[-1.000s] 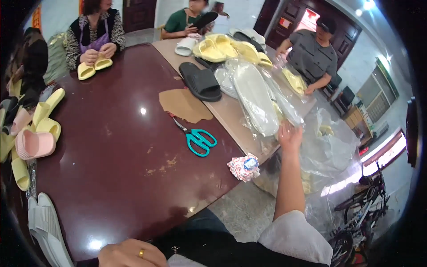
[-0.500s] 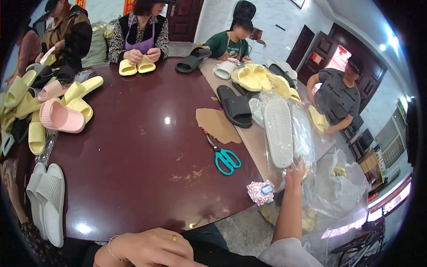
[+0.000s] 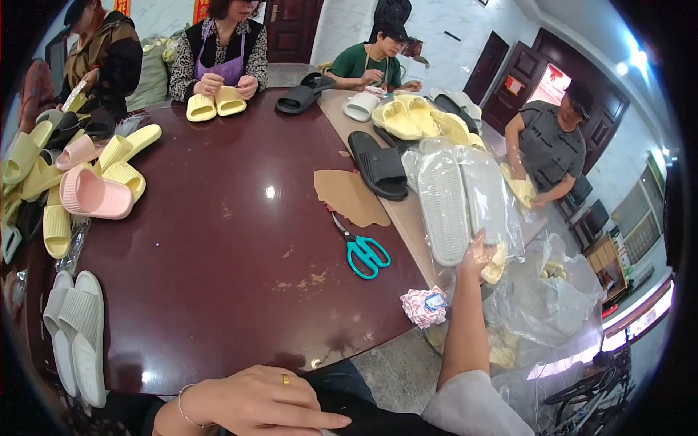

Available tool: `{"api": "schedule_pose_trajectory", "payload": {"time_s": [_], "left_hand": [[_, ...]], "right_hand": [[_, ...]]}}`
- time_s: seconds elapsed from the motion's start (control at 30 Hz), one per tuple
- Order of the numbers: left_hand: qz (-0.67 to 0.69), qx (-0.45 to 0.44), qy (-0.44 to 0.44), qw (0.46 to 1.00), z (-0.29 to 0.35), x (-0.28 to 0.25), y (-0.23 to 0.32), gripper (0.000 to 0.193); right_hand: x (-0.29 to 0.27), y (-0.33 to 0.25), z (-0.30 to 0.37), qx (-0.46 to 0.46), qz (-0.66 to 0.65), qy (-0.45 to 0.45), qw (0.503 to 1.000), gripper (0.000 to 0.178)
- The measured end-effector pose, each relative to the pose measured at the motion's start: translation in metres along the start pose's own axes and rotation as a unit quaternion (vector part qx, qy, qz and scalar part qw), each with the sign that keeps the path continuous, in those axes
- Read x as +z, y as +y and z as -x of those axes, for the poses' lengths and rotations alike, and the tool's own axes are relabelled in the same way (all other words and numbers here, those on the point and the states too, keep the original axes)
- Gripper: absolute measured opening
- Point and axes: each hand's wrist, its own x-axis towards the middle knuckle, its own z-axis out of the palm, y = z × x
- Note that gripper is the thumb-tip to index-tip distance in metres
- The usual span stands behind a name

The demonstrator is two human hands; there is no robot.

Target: Inspecting slippers and using scissors to trim loose threads and apply labels.

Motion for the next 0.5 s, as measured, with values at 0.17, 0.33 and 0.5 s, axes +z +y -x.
{"api": "schedule_pose_trajectory", "payload": {"time_s": [0.17,0.33,0.5], "left_hand": [[-0.014,-0.018,-0.007,1.000,-0.001,0.008,-0.012,0.039],[-0.117,-0.037,-0.037,0.992,0.000,0.015,-0.021,0.033],[-0.188,-0.042,-0.044,0.980,0.005,0.015,-0.019,0.033]], "right_hand": [[-0.005,-0.010,-0.001,0.126,0.100,-0.002,0.987,0.065],[-0.002,0.010,-0.010,0.055,0.240,0.023,0.969,0.072],[0.007,0.001,-0.014,0.078,0.323,-0.001,0.943,0.075]]}}
